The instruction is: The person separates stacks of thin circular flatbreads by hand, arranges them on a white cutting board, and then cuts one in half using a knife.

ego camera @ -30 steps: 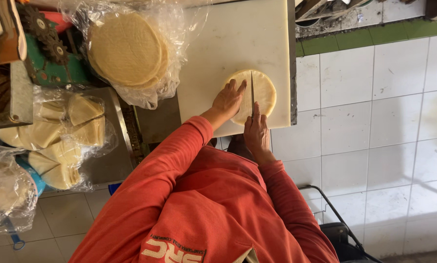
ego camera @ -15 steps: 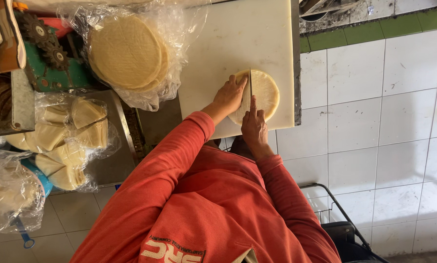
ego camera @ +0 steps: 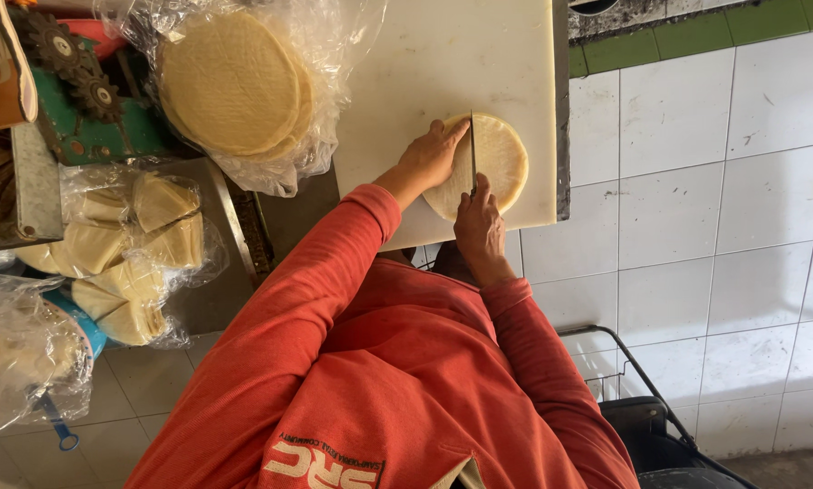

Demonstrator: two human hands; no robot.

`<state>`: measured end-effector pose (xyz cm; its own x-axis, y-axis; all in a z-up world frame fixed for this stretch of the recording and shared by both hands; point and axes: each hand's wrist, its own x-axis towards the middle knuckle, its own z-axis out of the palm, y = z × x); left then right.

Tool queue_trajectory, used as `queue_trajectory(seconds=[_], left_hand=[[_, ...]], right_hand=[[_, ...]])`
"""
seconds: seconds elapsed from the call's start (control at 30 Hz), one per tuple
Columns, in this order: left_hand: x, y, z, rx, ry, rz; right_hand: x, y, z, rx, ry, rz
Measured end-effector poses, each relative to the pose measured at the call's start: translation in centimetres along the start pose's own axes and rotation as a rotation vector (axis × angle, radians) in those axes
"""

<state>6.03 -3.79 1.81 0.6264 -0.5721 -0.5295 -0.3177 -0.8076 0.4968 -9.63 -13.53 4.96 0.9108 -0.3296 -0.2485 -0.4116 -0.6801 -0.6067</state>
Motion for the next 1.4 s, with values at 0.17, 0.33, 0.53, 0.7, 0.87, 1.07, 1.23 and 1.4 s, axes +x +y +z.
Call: queue_trajectory(seconds=[0.17, 0.33, 0.53, 0.7, 0.87, 1.07, 1.23, 1.4], left_hand=[[0.2, -0.3, -0.1, -0.015, -0.059, -0.022], [0.4, -0.4, -0.2, -0.014, -0.063, -0.021], [-0.6, 0.5, -0.9, -0.003, -0.038, 0.007], [-2.0, 3.8, -0.2, 0.141, -0.004, 0.072], [-1.2, 6.1, 0.1, 0.321, -0.156, -0.063], [-0.6, 5.4, 0.9, 0.303, -0.113, -0.05], [0.0, 4.6, 2.1, 0.314, -0.107, -0.029], [1.0, 3.9, 3.3, 0.294, -0.088, -0.024]], right_hand=[[0.3, 0.2, 0.5, -0.055, -0.105, 0.143], [0.6, -0.1, 1.0, -0.121, -0.142, 0.167], [0.8, -0.1, 1.2, -0.133, -0.187, 0.191], [1.0, 0.2, 1.0, -0.077, -0.142, 0.14], [1.4, -0.5, 0.1, -0.063, -0.195, 0.161], [2.5, -2.0, -1.1, -0.064, -0.299, 0.299], [3.1, -2.4, -1.8, -0.04, -0.333, 0.304], [3.8, -2.2, -1.3, -0.055, -0.312, 0.296]])
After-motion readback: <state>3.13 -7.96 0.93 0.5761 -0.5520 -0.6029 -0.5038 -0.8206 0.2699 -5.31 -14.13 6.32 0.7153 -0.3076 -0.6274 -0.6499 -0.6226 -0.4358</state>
